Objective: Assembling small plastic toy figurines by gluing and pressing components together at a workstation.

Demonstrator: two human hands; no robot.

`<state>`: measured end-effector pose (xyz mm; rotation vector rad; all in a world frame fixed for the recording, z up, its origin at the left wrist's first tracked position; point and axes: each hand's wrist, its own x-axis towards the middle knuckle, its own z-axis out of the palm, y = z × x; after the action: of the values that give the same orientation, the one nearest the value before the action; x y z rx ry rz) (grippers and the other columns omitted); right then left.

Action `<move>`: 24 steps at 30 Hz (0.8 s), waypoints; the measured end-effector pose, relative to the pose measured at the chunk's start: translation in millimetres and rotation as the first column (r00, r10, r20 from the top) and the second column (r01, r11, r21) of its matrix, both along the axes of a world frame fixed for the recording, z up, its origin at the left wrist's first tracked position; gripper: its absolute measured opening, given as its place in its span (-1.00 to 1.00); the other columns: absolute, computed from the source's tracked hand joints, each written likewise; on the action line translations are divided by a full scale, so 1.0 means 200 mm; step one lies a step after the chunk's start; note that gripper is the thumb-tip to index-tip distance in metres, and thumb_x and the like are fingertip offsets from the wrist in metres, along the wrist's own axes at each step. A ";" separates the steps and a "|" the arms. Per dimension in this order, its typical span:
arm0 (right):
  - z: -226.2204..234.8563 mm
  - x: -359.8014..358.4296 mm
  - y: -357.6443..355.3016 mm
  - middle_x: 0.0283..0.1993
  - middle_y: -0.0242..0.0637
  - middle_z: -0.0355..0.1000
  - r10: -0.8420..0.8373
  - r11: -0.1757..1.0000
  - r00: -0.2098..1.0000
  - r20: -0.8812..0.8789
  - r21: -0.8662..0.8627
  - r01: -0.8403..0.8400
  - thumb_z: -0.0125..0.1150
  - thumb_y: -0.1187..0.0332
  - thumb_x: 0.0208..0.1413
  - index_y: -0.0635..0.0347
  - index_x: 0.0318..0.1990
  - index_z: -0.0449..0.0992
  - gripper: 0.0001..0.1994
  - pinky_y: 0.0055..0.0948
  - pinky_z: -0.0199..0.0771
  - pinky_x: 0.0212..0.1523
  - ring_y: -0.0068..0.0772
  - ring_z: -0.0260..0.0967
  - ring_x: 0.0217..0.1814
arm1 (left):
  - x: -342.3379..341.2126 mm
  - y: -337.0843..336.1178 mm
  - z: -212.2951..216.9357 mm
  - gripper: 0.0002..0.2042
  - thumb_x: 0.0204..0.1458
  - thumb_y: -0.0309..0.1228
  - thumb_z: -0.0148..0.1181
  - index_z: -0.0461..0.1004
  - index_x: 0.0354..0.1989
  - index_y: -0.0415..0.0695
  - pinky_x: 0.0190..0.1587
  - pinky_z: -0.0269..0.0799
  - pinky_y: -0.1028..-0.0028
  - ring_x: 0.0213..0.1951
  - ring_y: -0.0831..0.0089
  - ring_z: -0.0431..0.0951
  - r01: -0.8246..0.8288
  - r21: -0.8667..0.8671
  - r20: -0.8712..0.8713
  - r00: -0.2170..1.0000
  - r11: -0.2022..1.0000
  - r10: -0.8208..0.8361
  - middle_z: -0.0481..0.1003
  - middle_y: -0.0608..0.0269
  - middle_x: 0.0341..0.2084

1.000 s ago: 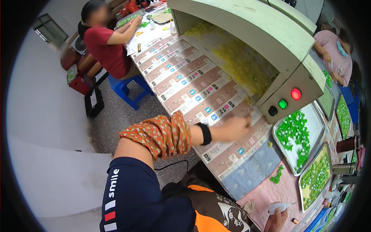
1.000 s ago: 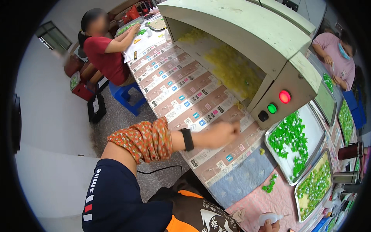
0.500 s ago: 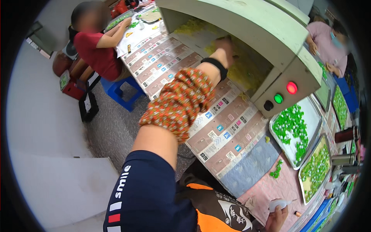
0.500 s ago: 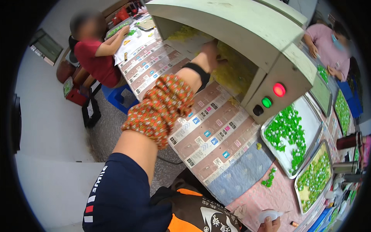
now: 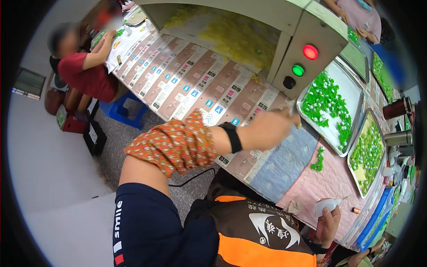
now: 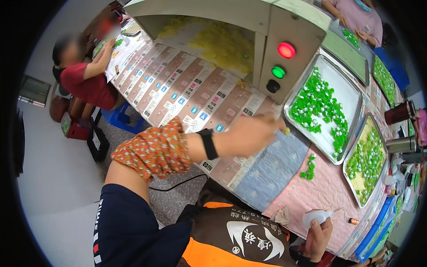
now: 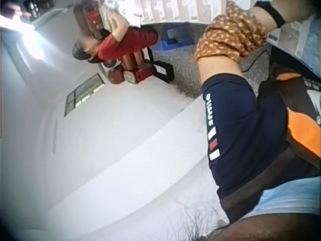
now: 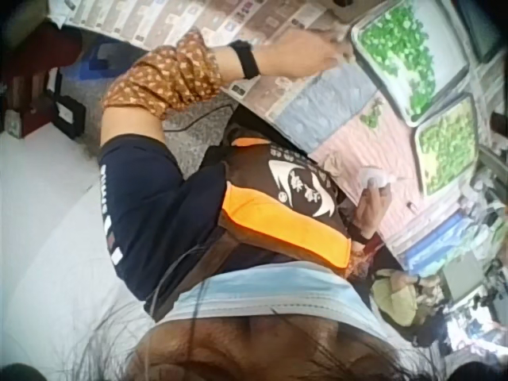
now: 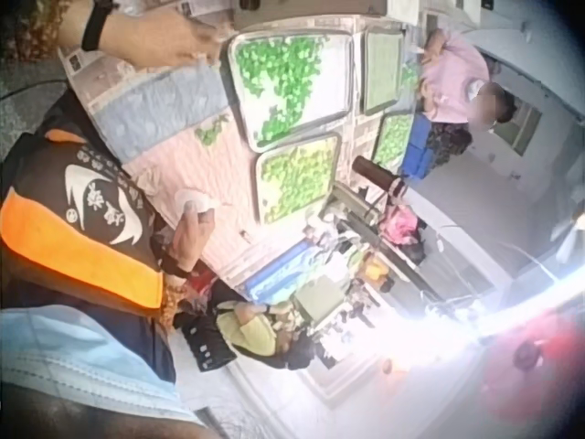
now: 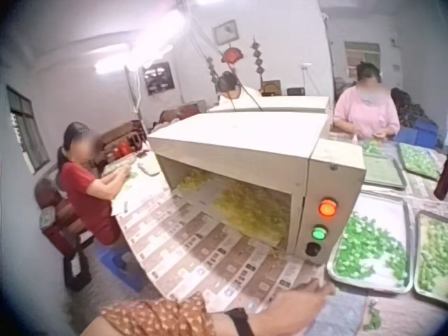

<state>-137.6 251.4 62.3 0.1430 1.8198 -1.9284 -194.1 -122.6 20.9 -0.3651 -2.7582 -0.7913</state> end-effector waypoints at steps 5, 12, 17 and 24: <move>-0.04 0.02 0.04 -0.10 -0.26 0.41 0.029 0.999 0.999 -0.025 0.020 -0.028 0.27 0.33 0.13 0.36 0.05 0.36 -0.59 -0.39 0.41 -0.04 -0.40 0.40 -0.09 | -0.11 0.10 -0.08 -0.73 -0.09 -0.48 0.17 0.39 -0.17 -0.23 -0.43 0.56 0.33 -0.28 0.17 0.57 0.165 -0.348 -0.124 0.968 0.923 -0.220 0.43 0.10 -0.25; 0.07 0.03 0.00 -0.12 -0.19 0.45 -0.010 1.000 0.999 0.034 0.027 0.009 0.18 0.48 0.23 0.34 -0.01 0.40 -0.77 -0.38 0.38 -0.01 -0.35 0.39 -0.09 | -0.10 0.08 -0.14 -0.72 -0.09 -0.46 0.18 0.37 -0.22 -0.34 -0.43 0.56 0.29 -0.41 0.15 0.59 0.239 -0.291 -0.127 0.950 0.927 -0.284 0.47 0.06 -0.42; 0.09 0.01 -0.03 -0.10 -0.16 0.45 -0.005 1.000 1.000 0.025 0.018 0.004 0.19 0.47 0.23 0.37 0.00 0.39 -0.75 -0.34 0.39 0.01 -0.32 0.39 -0.07 | -0.05 -0.28 0.04 -0.65 -0.02 -0.32 0.16 0.39 -0.12 -0.30 -0.44 0.54 0.21 -0.39 0.08 0.62 0.029 -0.166 -0.033 0.999 0.986 -0.035 0.50 -0.06 -0.40; 0.07 -0.06 -0.10 -0.09 -0.15 0.44 0.020 0.999 0.997 0.074 0.046 -0.023 0.21 0.45 0.21 0.37 0.00 0.38 -0.73 -0.36 0.39 -0.01 -0.33 0.39 -0.07 | -0.55 -0.97 0.18 -0.72 0.03 -0.28 0.12 0.51 -0.13 -0.15 -0.17 0.51 0.05 -0.22 -0.09 0.59 -0.410 -0.009 -0.042 0.912 0.912 0.409 0.58 -0.08 -0.28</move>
<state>-149.1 230.4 77.0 0.2067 1.8113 -1.8421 -304.1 -316.5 56.2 0.1940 -2.6655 -0.6404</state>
